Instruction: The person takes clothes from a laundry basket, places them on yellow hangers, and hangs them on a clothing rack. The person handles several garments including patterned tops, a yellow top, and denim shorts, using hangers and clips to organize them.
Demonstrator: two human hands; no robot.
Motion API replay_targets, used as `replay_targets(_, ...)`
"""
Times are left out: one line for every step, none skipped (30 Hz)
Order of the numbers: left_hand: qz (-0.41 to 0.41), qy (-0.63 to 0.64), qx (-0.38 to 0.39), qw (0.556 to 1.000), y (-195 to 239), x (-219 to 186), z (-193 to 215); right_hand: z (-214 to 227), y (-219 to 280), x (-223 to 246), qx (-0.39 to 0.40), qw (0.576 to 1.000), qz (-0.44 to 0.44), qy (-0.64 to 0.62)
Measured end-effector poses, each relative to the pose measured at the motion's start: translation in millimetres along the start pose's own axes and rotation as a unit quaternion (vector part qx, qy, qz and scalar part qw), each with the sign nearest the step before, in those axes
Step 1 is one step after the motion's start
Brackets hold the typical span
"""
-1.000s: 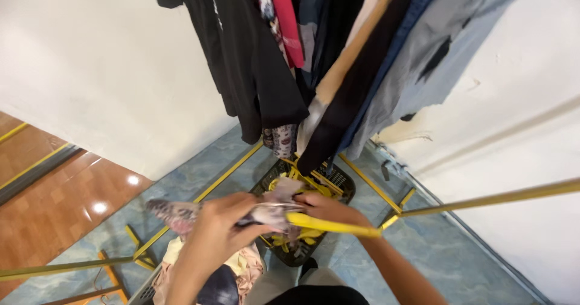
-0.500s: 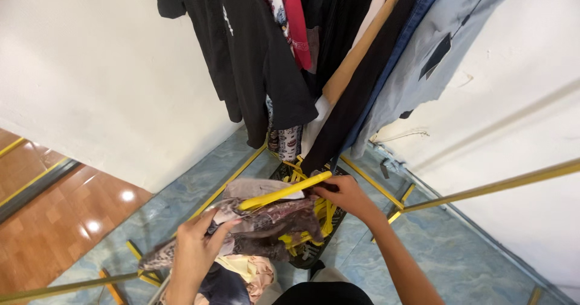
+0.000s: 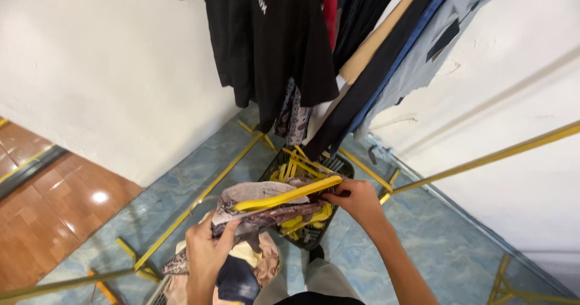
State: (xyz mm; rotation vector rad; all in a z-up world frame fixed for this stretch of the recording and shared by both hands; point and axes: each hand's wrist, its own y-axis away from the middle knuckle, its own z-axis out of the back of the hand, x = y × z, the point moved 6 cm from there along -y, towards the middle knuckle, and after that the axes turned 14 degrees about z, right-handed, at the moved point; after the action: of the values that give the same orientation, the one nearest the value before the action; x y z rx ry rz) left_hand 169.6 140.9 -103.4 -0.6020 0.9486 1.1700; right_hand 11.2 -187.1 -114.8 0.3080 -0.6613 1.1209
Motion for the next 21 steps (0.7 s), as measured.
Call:
replay_targets(0.007,0.018,0.000,1.000,3,7,4,-2,9,2,0.005,1.000,-0.014,0.011)
replay_targets(0.008,0.037,0.002,0.999,1,13,5,-2,17,7,0.000,1.000,-0.013,0.029)
replay_targets(0.010,0.056,0.004,0.998,-1,19,6,-3,27,12,-0.006,0.999,-0.013,0.047)
replay_targets(0.030,0.086,0.014,0.996,-4,27,8,-2,33,17,-0.011,0.998,-0.010,0.064)
replay_targets(0.051,0.115,0.025,0.992,-6,34,9,1,36,19,-0.031,0.999,-0.015,0.041)
replay_targets(0.074,0.142,0.037,0.986,-5,44,11,2,46,23,-0.049,0.998,-0.023,0.018)
replay_targets(0.037,0.138,0.033,0.989,-2,46,15,4,55,25,-0.067,0.997,-0.030,-0.005)
replay_targets(-0.002,0.133,0.028,0.991,0,47,18,4,60,28,-0.063,0.997,-0.030,-0.027)
replay_targets(-0.041,0.129,0.023,0.990,4,47,20,5,64,31,-0.059,0.997,-0.029,-0.049)
replay_targets(-0.030,0.114,0.020,0.993,5,50,21,7,63,33,-0.059,0.995,-0.025,-0.071)
replay_targets(-0.019,0.098,0.016,0.995,8,54,23,7,62,36,-0.038,0.996,-0.027,-0.074)
replay_targets(-0.006,0.083,0.011,0.997,12,57,23,7,61,38,-0.015,0.997,-0.027,-0.076)
replay_targets(-0.015,0.108,0.012,0.994,14,56,20,6,60,38,0.008,0.996,-0.027,-0.079)
replay_targets(-0.022,0.132,0.012,0.991,18,55,18,3,59,40,0.024,0.994,-0.031,-0.106)
replay_targets(-0.030,0.156,0.012,0.987,22,54,17,1,58,41,0.039,0.990,-0.034,-0.134)
replay_targets(-0.024,0.112,0.009,0.993,26,54,16,-1,60,41,0.054,0.985,-0.037,-0.161)
replay_targets(-0.019,0.068,0.006,0.997,30,53,16,2,63,43,0.048,0.984,-0.023,-0.168)
replay_targets(-0.014,0.024,0.001,1.000,34,52,17,7,62,44,0.042,0.983,-0.006,-0.176)
replay_targets(-0.040,-0.021,-0.012,0.999,40,46,19,13,63,44,0.035,0.982,0.011,-0.183)
replay_targets(-0.066,-0.068,-0.023,0.995,45,39,22,19,67,43,0.027,0.984,0.014,-0.176)
replay_targets(-0.091,-0.115,-0.035,0.989,50,32,23,27,71,42,0.018,0.985,0.017,-0.169)
